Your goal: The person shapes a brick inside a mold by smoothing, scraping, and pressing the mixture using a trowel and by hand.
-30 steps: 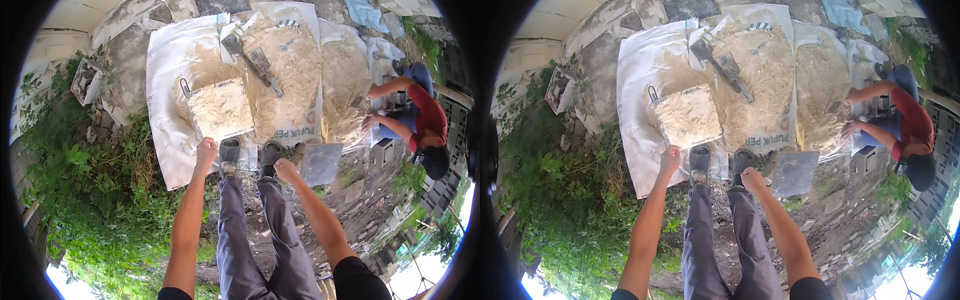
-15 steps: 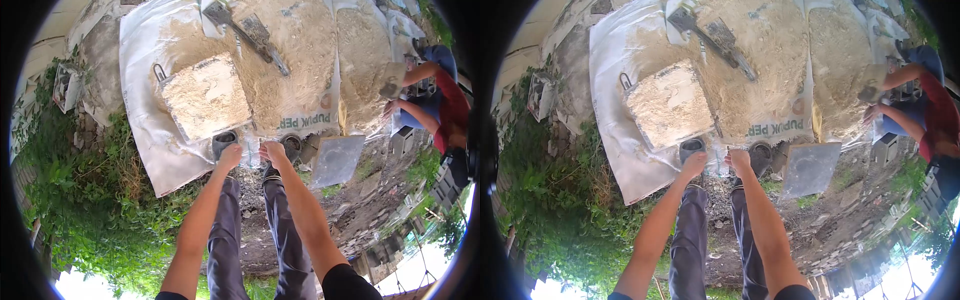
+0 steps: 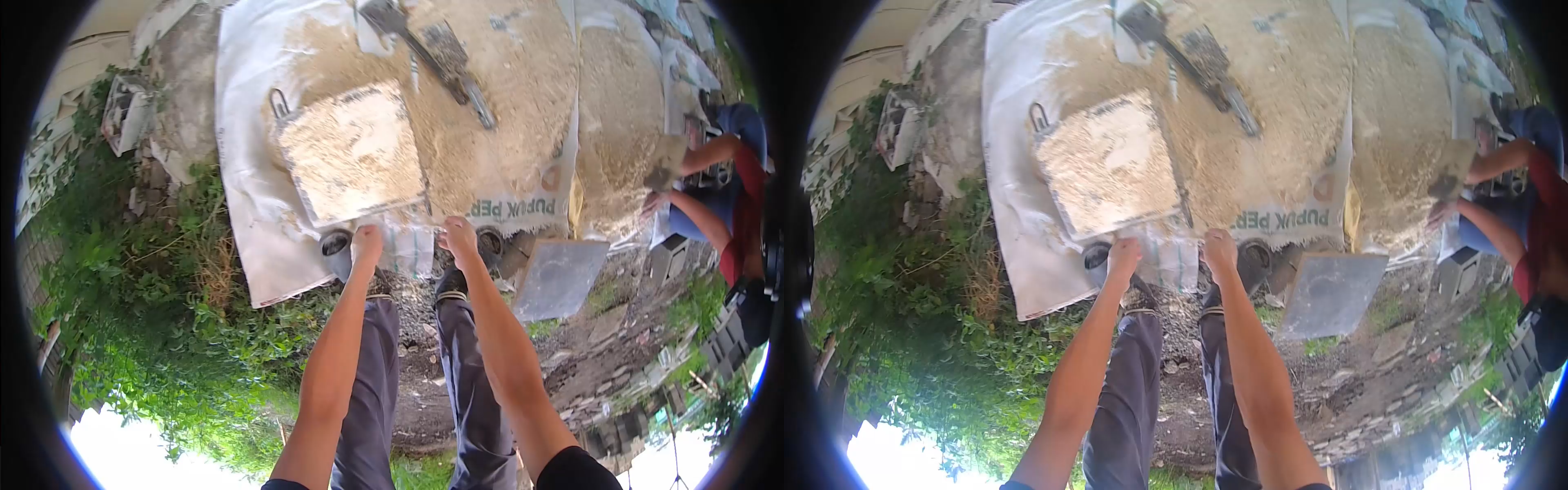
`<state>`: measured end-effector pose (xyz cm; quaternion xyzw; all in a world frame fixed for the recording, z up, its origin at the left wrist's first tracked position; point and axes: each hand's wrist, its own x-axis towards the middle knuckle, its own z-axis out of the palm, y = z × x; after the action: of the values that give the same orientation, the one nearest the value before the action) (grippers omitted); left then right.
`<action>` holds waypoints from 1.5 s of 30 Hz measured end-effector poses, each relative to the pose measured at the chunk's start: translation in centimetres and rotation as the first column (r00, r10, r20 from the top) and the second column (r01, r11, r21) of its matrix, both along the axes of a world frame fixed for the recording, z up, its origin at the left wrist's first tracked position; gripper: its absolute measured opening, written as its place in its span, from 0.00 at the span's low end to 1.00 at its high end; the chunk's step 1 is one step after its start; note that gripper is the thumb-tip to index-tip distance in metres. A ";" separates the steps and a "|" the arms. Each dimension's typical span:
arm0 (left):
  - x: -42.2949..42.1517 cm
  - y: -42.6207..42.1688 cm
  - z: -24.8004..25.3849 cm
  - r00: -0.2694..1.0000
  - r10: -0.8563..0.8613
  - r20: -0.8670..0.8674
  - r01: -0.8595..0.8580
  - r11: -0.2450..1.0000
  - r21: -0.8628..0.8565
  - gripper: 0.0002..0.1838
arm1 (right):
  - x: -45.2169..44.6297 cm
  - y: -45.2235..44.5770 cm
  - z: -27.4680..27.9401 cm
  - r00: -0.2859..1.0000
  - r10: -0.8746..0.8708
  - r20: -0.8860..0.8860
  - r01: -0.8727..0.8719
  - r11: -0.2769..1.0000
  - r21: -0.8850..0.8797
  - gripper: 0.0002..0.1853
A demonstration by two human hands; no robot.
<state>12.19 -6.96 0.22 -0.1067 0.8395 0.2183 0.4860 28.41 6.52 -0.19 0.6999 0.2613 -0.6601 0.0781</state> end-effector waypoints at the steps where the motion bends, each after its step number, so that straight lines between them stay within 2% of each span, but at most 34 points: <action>1: -1.4 -0.2 1.8 0.977 -0.181 -0.108 0.165 0.976 -0.139 0.14 | 0.1 0.4 -0.1 0.984 0.129 0.120 -0.133 0.991 0.024 0.18; 2: -2.6 -0.4 3.3 0.914 -0.363 -0.181 0.303 0.907 -0.292 0.13 | 0.1 0.8 -0.4 0.984 0.135 0.112 -0.140 0.990 0.035 0.18; 4: -5.3 -2.1 2.6 0.819 -0.368 -0.440 0.167 0.887 -0.430 0.09 | 0.7 1.3 -1.7 0.948 0.268 0.171 -0.308 0.905 0.293 0.16; 5: -7.2 -2.8 3.0 0.782 -0.313 -0.539 0.134 0.929 -0.346 0.08 | 0.3 2.7 0.0 0.945 0.276 0.175 -0.319 0.896 0.309 0.16; 6: -9.3 -3.4 3.3 0.738 -0.246 -0.629 0.103 0.961 -0.255 0.08 | -0.3 4.3 2.6 0.912 0.342 0.227 -0.408 0.822 0.398 0.15; 7: -11.8 -3.9 3.2 0.740 -0.221 -0.635 0.085 0.967 -0.238 0.08 | -1.1 5.6 4.5 0.871 0.401 0.283 -0.490 0.729 0.478 0.15; 8: -14.5 -4.4 3.2 0.685 -0.213 -0.697 0.154 0.977 -0.148 0.11 | -0.5 6.3 3.8 0.874 0.415 0.252 -0.485 0.730 0.481 0.14; 9: -16.5 -4.5 2.8 0.625 -0.194 -0.756 0.225 0.972 -0.064 0.13 | 0.5 7.1 2.6 0.875 0.430 0.222 -0.482 0.731 0.483 0.14; 11: -21.3 -2.3 4.7 0.424 -0.399 -0.813 0.282 0.911 -0.300 0.25 | -1.0 9.7 5.4 0.737 0.529 0.420 -0.673 0.523 0.522 0.13; 13: -26.3 -1.6 4.4 0.263 -0.551 -0.792 0.214 0.834 -0.509 0.42 | -0.5 11.5 3.0 0.761 0.542 0.358 -0.642 0.548 0.536 0.12; 14: -28.7 -2.5 3.1 0.391 -0.551 -0.737 0.222 0.834 -0.505 0.49 | -1.8 11.8 3.4 0.741 0.565 0.362 -0.663 0.532 0.526 0.12; 15: -31.0 -3.3 1.9 0.512 -0.538 -0.670 0.230 0.837 -0.496 0.56 | -3.7 12.6 4.4 0.771 0.526 0.358 -0.633 0.575 0.518 0.12; 16: -32.8 -3.1 1.6 0.704 -0.476 -0.527 0.239 0.858 -0.455 0.60 | -5.7 13.4 5.3 0.802 0.480 0.356 -0.597 0.618 0.512 0.12; 17: -34.5 -2.9 2.1 0.851 -0.391 -0.351 0.235 0.881 -0.411 0.63 | -7.7 13.6 6.0 0.789 0.497 0.361 -0.613 0.605 0.508 0.12; 18: -35.1 -2.3 2.7 0.878 -0.358 -0.317 0.233 0.899 -0.371 0.51 | -10.0 13.5 6.7 0.876 0.378 0.300 -0.483 0.682 0.550 0.13; 19: -35.2 -2.4 2.9 0.887 -0.342 -0.311 0.218 0.902 -0.373 0.51 | -11.7 13.0 6.7 0.940 0.248 0.232 -0.339 0.741 0.580 0.14; 21: -34.7 -1.7 3.4 0.951 -0.310 0.010 0.310 0.949 -0.050 0.40 | -14.5 11.5 6.2 0.949 0.230 0.214 -0.314 0.720 0.619 0.15; 23: -29.7 0.1 5.3 0.867 -0.467 -0.172 0.461 0.884 -0.076 0.31 | -17.0 10.1 5.9 0.857 0.294 0.424 -0.516 0.465 0.719 0.14; 25: -24.1 -0.3 7.4 0.719 -0.490 -0.492 0.559 0.829 -0.008 0.30 | -19.4 9.9 6.9 0.847 0.336 0.411 -0.523 0.394 0.756 0.14; 26: -23.3 -0.5 8.0 0.726 -0.483 -0.490 0.551 0.835 -0.005 0.30 | -20.1 10.1 7.3 0.840 0.367 0.399 -0.520 0.337 0.785 0.13; 28: -23.0 -0.1 8.8 0.836 -0.318 -0.446 0.370 0.929 0.031 0.28 | -20.7 11.6 7.4 0.822 0.388 0.416 -0.543 0.315 0.779 0.13; 29: -23.5 0.3 8.9 0.803 -0.446 -0.394 0.424 0.894 -0.147 0.26 | -20.6 13.2 7.5 0.807 0.399 0.435 -0.562 0.292 0.774 0.13; 30: -23.8 -0.7 7.1 0.730 -0.534 -0.426 0.442 0.845 -0.302 0.24 | -20.3 14.9 6.6 0.795 0.422 0.435 -0.571 0.280 0.772 0.12; 31: -25.1 -1.6 5.8 0.759 -0.381 -0.529 0.272 0.922 -0.274 0.24 | -20.7 16.8 5.8 0.787 0.441 0.430 -0.572 0.263 0.777 0.12; 32: -26.8 -2.8 4.5 0.707 -0.349 -0.615 0.151 0.924 -0.351 0.28 | -20.9 18.4 5.1 0.714 0.518 0.472 -0.641 0.212 0.737 0.12; 33: -28.2 -3.2 4.2 0.530 -0.505 -0.682 0.106 0.837 -0.537 0.34 | -20.2 19.8 4.2 0.633 0.577 0.516 -0.709 0.163 0.686 0.12; 34: -29.9 -1.1 6.9 0.619 -0.495 -0.610 -0.062 0.743 -0.666 0.36 | -19.5 21.8 2.0 0.552 0.639 0.536 -0.762 0.125 0.636 0.14; 35: -30.7 -0.5 6.4 0.461 -0.539 -0.705 -0.186 0.718 -0.671 0.35 | -19.9 23.2 1.0 0.539 0.644 0.543 -0.771 0.117 0.626 0.14; 36: -31.4 0.6 6.9 0.309 -0.503 -0.807 -0.112 0.824 -0.556 0.32 | -20.6 24.5 0.1 0.489 0.673 0.555 -0.781 0.054 0.622 0.14; 37: -31.8 2.7 8.2 0.267 -0.487 -0.832 0.046 0.869 -0.493 0.27 | -21.0 25.4 -0.7 0.435 0.700 0.567 -0.791 -0.004 0.612 0.15; 39: -31.1 5.8 7.1 0.526 -0.372 -0.765 0.367 0.911 -0.190 0.22 | -22.0 27.5 -2.8 0.352 0.741 0.572 -0.819 -0.052 0.571 0.15; 40: -30.0 7.7 6.2 0.541 -0.371 -0.755 0.362 0.913 -0.189 0.22 | -22.7 28.2 -3.3 0.336 0.747 0.574 -0.828 -0.056 0.558 0.15; 42: -27.5 11.6 4.7 0.635 -0.205 -0.745 0.332 0.943 0.024 0.20 | -24.3 28.9 -3.8 0.246 0.785 0.569 -0.801 -0.167 0.576 0.16; 45: -26.1 15.5 3.7 0.603 -0.299 -0.740 0.355 0.931 -0.087 0.20 | -26.2 29.1 -4.2 0.189 0.771 0.609 -0.881 -0.141 0.452 0.19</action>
<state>-13.95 8.58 3.89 0.1635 0.9605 0.1789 0.1369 2.22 35.61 -4.34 0.3672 0.8801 -0.2264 0.1983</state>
